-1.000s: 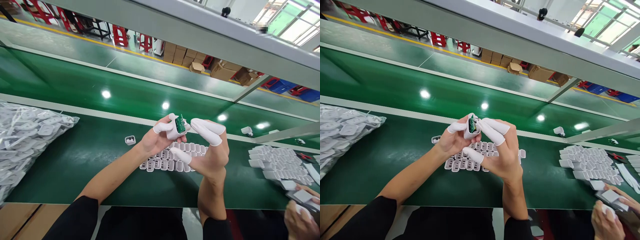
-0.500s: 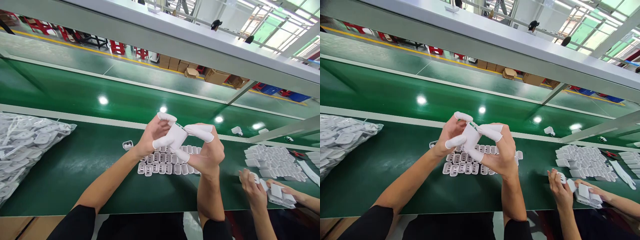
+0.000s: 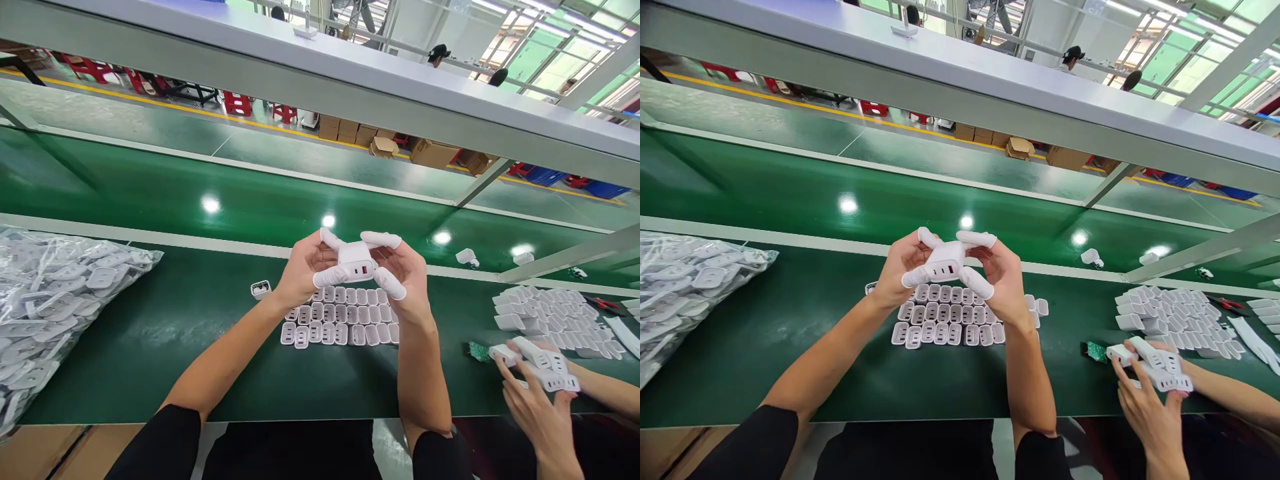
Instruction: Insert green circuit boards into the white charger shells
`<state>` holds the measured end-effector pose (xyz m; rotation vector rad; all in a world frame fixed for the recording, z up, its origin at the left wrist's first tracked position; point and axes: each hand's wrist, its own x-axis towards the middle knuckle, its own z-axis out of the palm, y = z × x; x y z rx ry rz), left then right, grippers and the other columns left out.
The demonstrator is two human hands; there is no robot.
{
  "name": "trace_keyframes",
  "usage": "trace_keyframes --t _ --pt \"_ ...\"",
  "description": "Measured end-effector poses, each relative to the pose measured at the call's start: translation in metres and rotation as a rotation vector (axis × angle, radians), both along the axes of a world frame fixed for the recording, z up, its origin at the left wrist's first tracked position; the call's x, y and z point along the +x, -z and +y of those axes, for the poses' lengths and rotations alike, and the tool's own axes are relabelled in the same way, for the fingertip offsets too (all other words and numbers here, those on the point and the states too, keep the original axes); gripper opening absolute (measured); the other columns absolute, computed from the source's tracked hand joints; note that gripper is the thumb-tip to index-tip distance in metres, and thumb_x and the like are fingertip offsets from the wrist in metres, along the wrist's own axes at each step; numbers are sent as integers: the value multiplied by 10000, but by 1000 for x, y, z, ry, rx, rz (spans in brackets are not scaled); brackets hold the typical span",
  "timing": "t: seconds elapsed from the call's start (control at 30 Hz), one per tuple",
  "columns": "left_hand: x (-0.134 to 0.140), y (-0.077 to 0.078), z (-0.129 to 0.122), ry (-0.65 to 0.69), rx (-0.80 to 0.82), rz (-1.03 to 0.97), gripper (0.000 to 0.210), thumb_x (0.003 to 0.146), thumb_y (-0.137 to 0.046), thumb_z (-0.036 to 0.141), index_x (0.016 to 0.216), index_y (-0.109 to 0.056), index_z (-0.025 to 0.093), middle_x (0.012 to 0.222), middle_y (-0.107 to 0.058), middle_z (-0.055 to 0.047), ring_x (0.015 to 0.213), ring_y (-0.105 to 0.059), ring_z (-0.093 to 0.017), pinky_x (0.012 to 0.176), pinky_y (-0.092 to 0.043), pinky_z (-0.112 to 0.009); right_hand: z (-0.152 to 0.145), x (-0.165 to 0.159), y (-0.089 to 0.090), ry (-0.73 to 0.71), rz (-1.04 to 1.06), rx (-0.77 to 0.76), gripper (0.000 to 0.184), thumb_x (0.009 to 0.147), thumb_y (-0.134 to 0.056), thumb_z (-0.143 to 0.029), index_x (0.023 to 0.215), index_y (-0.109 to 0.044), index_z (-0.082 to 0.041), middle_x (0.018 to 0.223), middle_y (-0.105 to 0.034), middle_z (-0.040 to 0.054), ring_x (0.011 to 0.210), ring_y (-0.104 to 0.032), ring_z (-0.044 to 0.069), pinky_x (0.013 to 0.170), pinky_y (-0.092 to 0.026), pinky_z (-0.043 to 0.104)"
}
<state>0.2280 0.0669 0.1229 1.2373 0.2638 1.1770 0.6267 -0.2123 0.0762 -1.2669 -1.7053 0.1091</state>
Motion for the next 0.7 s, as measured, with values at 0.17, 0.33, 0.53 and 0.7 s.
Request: trace_keyframes --t 0.17,0.33,0.53,0.7 --pt "6 4 -4 -25 -59 -2 587 674 -1064 592 918 -713 190 851 -683 -5 725 -672 -141 702 -617 -269 132 -157 -56 367 128 325 464 1038 -681 -732 1282 -778 -349 1119 -762 -105 1188 -822 271 743 -685 376" --pt "15 9 -17 -112 -115 -41 591 676 -1044 640 882 -711 196 868 -708 -18 764 -692 -157 742 -632 -295 217 -210 -58 45 154 70 413 1087 -743 -472 1362 -710 -167 1332 -751 116 1131 -764 234 982 -686 448" --pt "34 15 -35 -233 -239 -89 559 725 -1035 628 939 -707 229 898 -731 5 803 -732 -162 829 -662 -334 223 -205 -71 -308 475 -232 518 962 -788 -716 1070 -829 -211 972 -829 55 830 -768 194 783 -671 359" --pt "39 16 -37 -310 -247 -134 500 753 -1027 588 897 -707 231 874 -746 17 788 -731 -151 773 -653 -289 222 -212 -80 -374 711 -421 436 860 -908 -634 990 -834 -224 955 -817 35 834 -733 173 792 -646 334"
